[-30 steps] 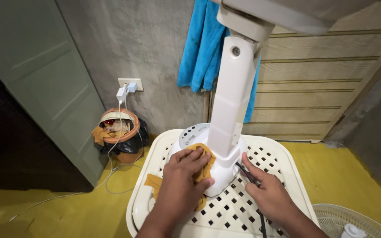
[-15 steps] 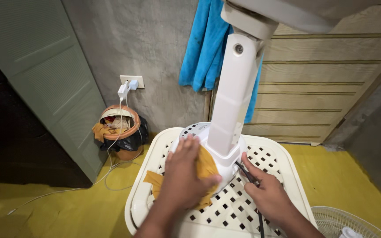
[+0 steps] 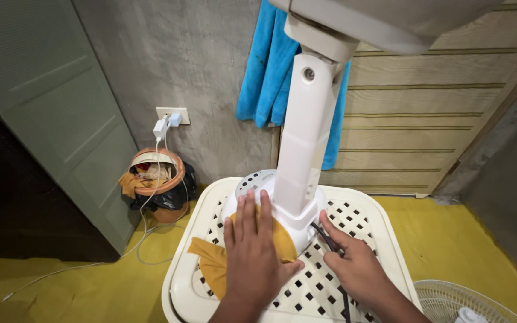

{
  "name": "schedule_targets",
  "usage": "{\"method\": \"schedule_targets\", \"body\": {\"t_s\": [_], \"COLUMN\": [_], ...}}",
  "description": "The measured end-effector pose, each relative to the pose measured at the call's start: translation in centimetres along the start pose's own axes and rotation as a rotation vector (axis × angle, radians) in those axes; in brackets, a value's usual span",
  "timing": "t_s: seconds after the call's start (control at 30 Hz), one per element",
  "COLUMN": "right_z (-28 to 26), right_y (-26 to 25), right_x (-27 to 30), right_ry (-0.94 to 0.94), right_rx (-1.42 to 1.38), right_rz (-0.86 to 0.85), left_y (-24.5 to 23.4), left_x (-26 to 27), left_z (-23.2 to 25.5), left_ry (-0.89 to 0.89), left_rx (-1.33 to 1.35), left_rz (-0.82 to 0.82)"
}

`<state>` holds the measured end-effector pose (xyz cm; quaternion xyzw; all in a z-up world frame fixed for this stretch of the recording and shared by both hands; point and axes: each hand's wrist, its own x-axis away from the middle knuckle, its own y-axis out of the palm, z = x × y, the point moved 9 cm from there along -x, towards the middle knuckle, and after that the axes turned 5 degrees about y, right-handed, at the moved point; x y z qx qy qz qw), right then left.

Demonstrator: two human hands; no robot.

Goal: The person wipes the base and stand of a white pedestal fan with a yellow cloth, then wipes the power cord and plug. The fan remains on a white plastic basket throughout the task.

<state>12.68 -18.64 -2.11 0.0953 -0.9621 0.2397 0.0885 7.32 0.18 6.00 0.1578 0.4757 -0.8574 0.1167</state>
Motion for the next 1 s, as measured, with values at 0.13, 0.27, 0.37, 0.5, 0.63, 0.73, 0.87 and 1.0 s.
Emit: {"method": "schedule_targets", "body": {"t_s": [0.13,0.27,0.37,0.5,0.63,0.73,0.87,1.0], "right_z": [-0.6,0.2,1.4,-1.5,1.1,-0.1,-2.3,-3.3], "right_y": [0.1,-0.1,-0.4,-0.2,-0.3,-0.8,-2.3,1.3], "right_x": [-0.2,-0.8,-1.2,-0.8,-1.5,-0.8,0.2,1.0], "right_ry": [-0.119,-0.095,0.009,-0.461,-0.059,-0.066,-0.196,-0.202], "right_rx": [-0.006,-0.051,0.024,-0.081,-0.145,-0.172,-0.169,-0.352], "right_rz": [-0.029,-0.068,-0.076,-0.14,-0.125,-0.098,0.082,-0.375], "left_y": [-0.1,-1.0,-3.2,-3.0,-2.1,0.0,2.1,0.6], "left_x": [0.2,-0.1,0.0,-0.3,-0.9,-0.9,-0.6,-0.1], "left_z": [0.2,-2.0,-7.2,-12.9,-11.4,-9.4,-5.6,1.7], "left_ry": [0.022,0.108,-0.092,-0.428,-0.306,-0.211,-0.183,0.224], "left_rx": [-0.081,-0.038,0.061,0.247,0.576,1.085,1.256,1.192], "left_rz": [0.009,0.068,0.264,0.304,0.426,0.395,0.18,0.096]}}
